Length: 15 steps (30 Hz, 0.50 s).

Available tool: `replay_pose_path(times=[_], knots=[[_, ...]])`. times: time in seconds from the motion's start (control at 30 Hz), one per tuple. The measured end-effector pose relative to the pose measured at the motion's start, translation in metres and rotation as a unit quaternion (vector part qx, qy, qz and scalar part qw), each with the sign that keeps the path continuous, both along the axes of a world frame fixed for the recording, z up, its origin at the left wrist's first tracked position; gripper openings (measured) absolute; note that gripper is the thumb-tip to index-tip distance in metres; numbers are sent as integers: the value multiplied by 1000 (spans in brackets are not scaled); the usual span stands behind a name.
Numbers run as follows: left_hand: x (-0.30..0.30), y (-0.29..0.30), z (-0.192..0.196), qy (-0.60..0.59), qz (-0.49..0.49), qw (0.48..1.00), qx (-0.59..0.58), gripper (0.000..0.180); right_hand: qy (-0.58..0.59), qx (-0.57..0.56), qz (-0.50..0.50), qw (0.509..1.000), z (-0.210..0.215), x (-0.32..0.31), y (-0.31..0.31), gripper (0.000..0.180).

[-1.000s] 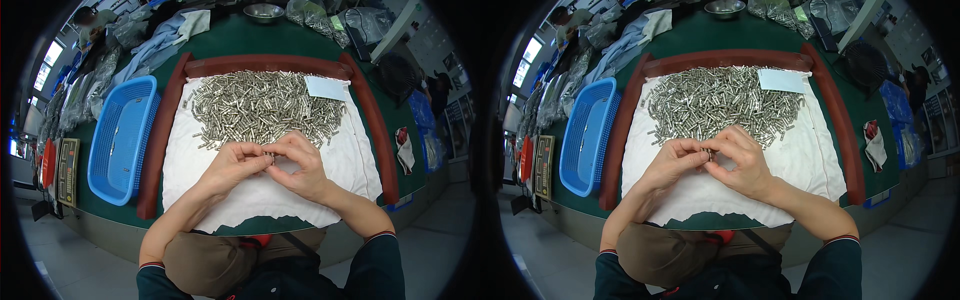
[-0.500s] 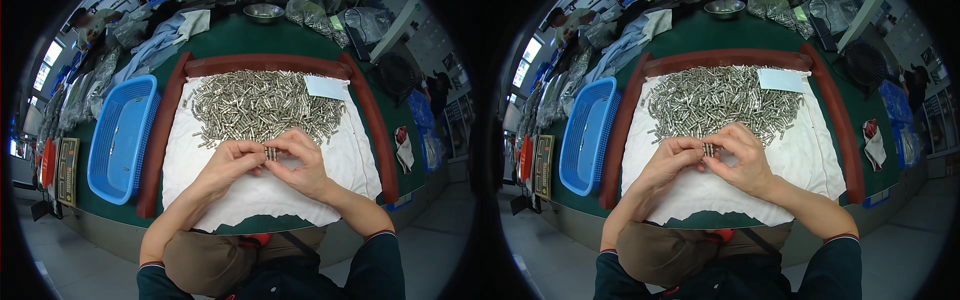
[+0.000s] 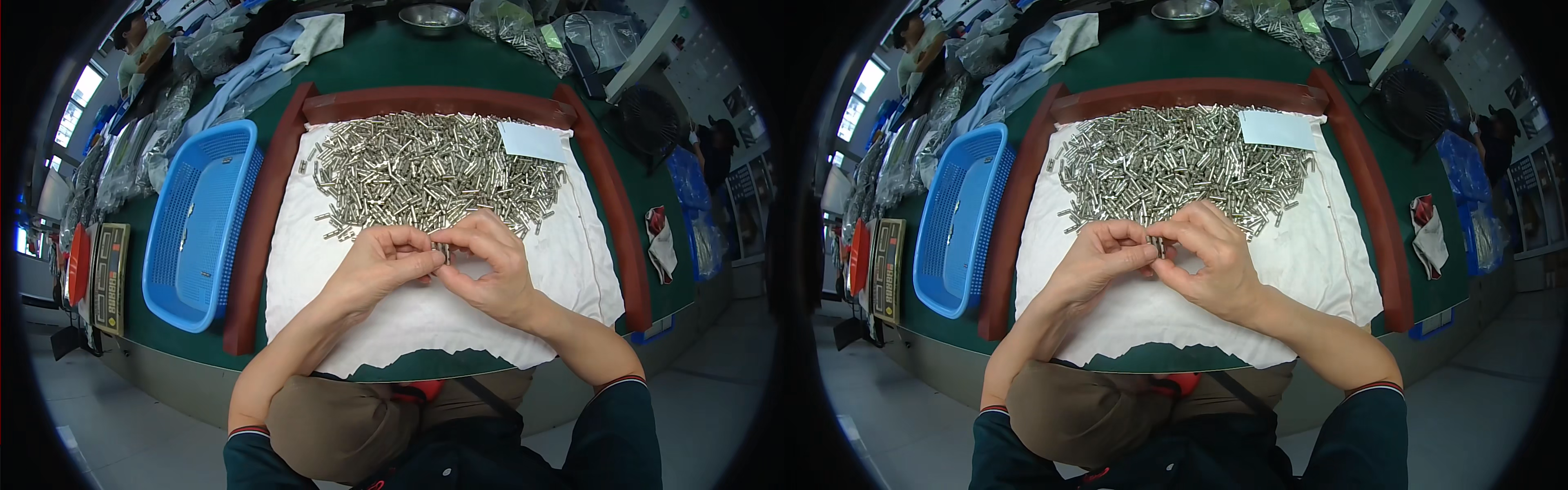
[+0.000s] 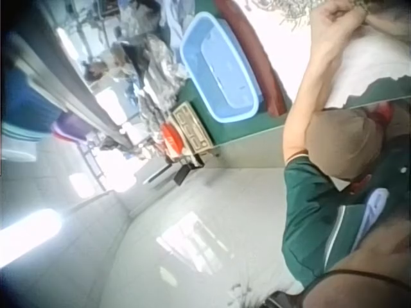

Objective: The recorder is inspecting and sorting small metal pins/components on a workbench.

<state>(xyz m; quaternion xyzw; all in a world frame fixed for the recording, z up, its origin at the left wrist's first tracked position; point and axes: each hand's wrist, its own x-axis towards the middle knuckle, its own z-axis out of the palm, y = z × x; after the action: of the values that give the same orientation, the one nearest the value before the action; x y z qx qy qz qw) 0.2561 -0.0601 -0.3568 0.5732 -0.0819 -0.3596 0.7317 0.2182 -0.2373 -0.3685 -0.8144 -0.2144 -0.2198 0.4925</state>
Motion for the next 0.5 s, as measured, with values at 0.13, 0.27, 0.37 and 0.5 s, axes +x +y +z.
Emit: replay_pose_path(times=[0.13, 0.27, 0.37, 0.5], knots=[[0, 0, 3, 4, -8, 1000, 19, 9, -10, -3, 4, 1000, 0, 0, 1, 29], [1, 0, 4, 0, -15, 999, 30, 11, 9, 7, 4, 1000, -1, -1, 1, 30], [1, 0, 3, 5, -20, 999, 28, 13, 15, 11, 3, 1000, -1, -1, 1, 30], [1, 1, 2, 4, -21, 1000, 21, 13, 22, 7, 2, 1000, 0, -2, 1, 30]])
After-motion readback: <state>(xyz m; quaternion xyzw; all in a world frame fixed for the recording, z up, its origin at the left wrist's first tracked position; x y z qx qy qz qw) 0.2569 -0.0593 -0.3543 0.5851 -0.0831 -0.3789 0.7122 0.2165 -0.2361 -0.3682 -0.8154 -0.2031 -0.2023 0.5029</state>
